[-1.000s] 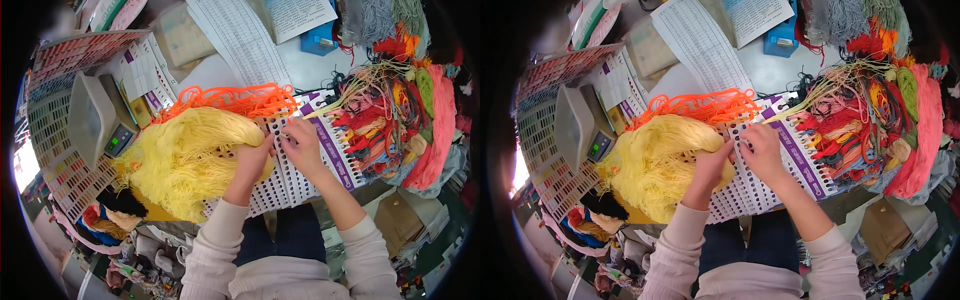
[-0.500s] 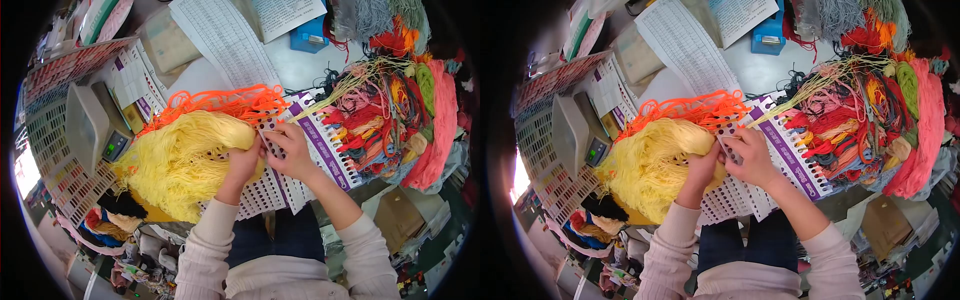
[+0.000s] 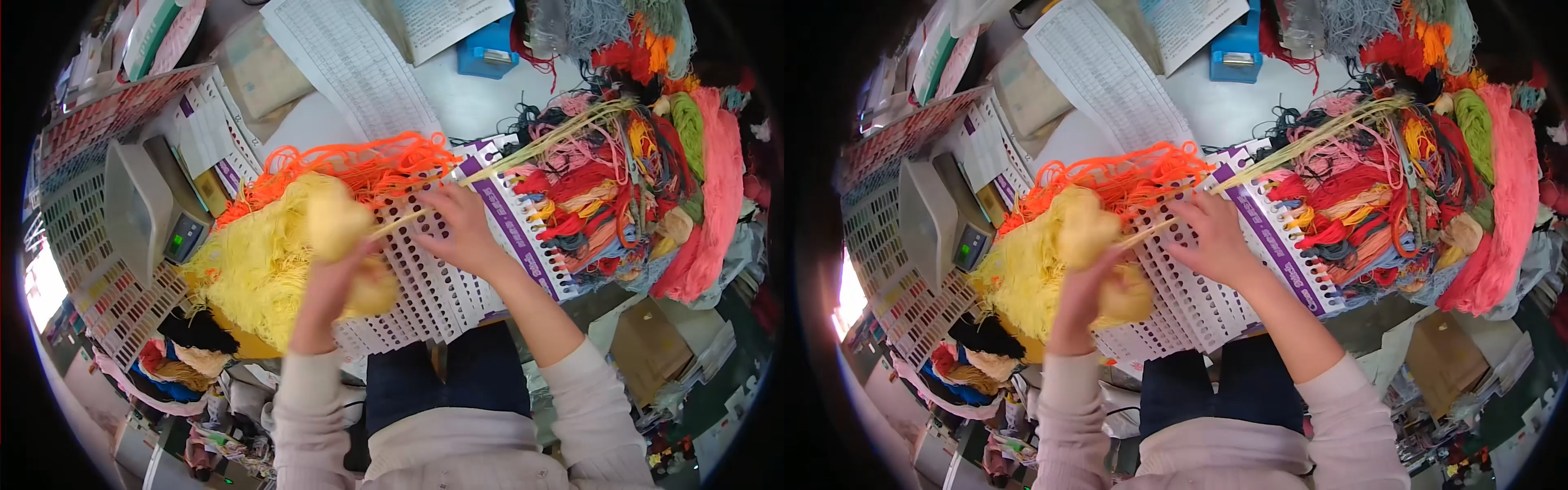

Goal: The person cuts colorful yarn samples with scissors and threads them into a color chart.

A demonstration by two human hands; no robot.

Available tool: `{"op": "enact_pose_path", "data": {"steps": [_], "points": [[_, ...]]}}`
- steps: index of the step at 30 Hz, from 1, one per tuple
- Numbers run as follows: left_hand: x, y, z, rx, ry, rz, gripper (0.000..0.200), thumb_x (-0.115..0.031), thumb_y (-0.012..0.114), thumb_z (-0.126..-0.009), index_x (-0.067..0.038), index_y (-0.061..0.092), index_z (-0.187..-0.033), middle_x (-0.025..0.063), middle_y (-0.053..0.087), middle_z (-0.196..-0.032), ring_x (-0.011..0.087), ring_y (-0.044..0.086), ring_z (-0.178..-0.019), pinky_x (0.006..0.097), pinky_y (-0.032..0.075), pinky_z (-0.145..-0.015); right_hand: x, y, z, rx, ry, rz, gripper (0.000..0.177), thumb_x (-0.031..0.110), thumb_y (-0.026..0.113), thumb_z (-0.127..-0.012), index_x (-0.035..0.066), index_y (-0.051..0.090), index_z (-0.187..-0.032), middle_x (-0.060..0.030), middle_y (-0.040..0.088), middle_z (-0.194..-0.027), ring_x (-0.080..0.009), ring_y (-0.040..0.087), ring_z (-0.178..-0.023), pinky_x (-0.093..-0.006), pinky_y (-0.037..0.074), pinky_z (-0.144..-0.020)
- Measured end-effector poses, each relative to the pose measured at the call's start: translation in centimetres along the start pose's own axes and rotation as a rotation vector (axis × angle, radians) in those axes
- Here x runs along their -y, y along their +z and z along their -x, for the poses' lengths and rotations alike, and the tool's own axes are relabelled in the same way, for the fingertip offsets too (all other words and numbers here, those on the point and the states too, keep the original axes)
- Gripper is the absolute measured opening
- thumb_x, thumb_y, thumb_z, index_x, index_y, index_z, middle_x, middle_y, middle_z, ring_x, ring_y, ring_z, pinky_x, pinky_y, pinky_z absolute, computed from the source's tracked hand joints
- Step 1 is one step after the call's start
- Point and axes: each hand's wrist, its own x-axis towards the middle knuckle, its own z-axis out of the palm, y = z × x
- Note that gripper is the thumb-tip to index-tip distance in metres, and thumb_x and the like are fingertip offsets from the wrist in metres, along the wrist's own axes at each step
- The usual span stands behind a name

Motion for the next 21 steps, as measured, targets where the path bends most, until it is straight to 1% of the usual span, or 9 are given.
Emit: {"op": "enact_pose_path", "data": {"steps": [1,6,9,10,12,14,16,18,21], "points": [[-0.5,-2.8,1.4,-0.059,0.012,0.108,0.021,-0.014,0.053,-0.078,-0.002,0.052,-0.095,0.0023,0.054,-0.069,0.0085,0.051,-0.057,0.0221,0.042,-0.051,-0.1,-0.3,-0.2,0.088,0.014,0.046,0.045,0.02,0.063,-0.056,0.01,0.051,-0.098,-0.0065,0.045,-0.092,-0.0221,0.042,-0.092,-0.0358,0.031,-0.077],[-1.9,-18.4,8.7,-0.548,0.171,0.586,0.023,-0.018,0.042,-0.084,-0.002,0.048,-0.1,-0.0006,0.048,-0.066,0.0064,0.046,-0.054,0.02,0.042,-0.054,0.3,0.0,-0.3,0.072,0.025,0.104,0.048,0.019,0.062,-0.057,0.01,0.048,-0.102,-0.0079,0.046,-0.097,-0.0238,0.04,-0.096,-0.0367,0.03,-0.08],[-6.5,-13.7,11.2,-0.913,0.135,0.521,0.032,-0.02,0.041,-0.084,0.0,0.043,-0.109,0.0,0.05,-0.071,0.007,0.048,-0.056,0.0224,0.044,-0.061,0.7,-0.8,-0.6,0.035,-0.013,0.027,0.045,0.016,0.062,-0.059,0.008,0.048,-0.101,-0.0089,0.045,-0.1,-0.0248,0.042,-0.094,-0.0358,0.033,-0.079],[-6.1,-13.6,12.6,-0.865,0.116,0.557,0.035,-0.019,0.042,-0.084,0.001,0.041,-0.112,0.0007,0.053,-0.074,0.0086,0.051,-0.059,0.0249,0.045,-0.065,1.1,-1.8,0.0,0.026,-0.001,-0.07,0.043,0.015,0.062,-0.06,0.007,0.048,-0.1,-0.0092,0.045,-0.1,-0.0254,0.043,-0.093,-0.0352,0.034,-0.078],[-1.3,-17.5,14.7,-0.368,0.146,0.664,0.031,-0.017,0.046,-0.08,0.001,0.046,-0.105,0.005,0.055,-0.077,0.0153,0.055,-0.067,0.0291,0.047,-0.067,2.1,-4.8,2.0,-0.048,0.03,-0.109,0.037,0.01,0.062,-0.061,0.004,0.048,-0.095,-0.01,0.045,-0.098,-0.0266,0.045,-0.089,-0.0338,0.037,-0.075],[-0.2,-13.3,14.6,-0.107,0.091,0.697,0.029,-0.015,0.048,-0.078,0.002,0.048,-0.1,0.0109,0.052,-0.087,0.0188,0.054,-0.075,0.0316,0.047,-0.07,1.8,-8.6,5.2,-0.234,0.157,-0.015,0.031,0.006,0.063,-0.061,0.002,0.048,-0.088,-0.0109,0.046,-0.092,-0.0272,0.046,-0.085,-0.0332,0.038,-0.072],[-0.3,-8.0,13.5,0.016,-0.008,0.654,0.026,-0.014,0.049,-0.076,0.004,0.05,-0.096,0.0167,0.048,-0.098,0.0222,0.053,-0.084,0.034,0.046,-0.072,0.7,-11.1,7.6,-0.301,0.296,0.106,0.029,0.007,0.064,-0.061,0.002,0.048,-0.084,-0.0098,0.046,-0.085,-0.0264,0.046,-0.078,-0.0338,0.036,-0.069],[-0.9,-4.0,12.5,0.101,-0.063,0.567,0.024,-0.012,0.05,-0.075,0.006,0.052,-0.091,0.0226,0.045,-0.108,0.0256,0.052,-0.092,0.0365,0.046,-0.075,-0.9,-11.4,9.4,-0.242,0.399,0.156,0.027,0.007,0.065,-0.061,0.002,0.047,-0.08,-0.0088,0.046,-0.077,-0.0256,0.047,-0.072,-0.0344,0.034,-0.067],[-0.8,-1.7,11.5,0.287,-0.078,0.385,0.024,-0.011,0.049,-0.076,0.007,0.051,-0.091,0.0181,0.054,-0.09,0.0216,0.056,-0.079,0.0316,0.047,-0.067,-2.7,-10.8,10.7,-0.171,0.528,0.044,0.017,0.005,0.06,-0.067,0.002,0.047,-0.077,-0.005,0.046,-0.069,-0.0171,0.046,-0.064,-0.0267,0.035,-0.059]]}}
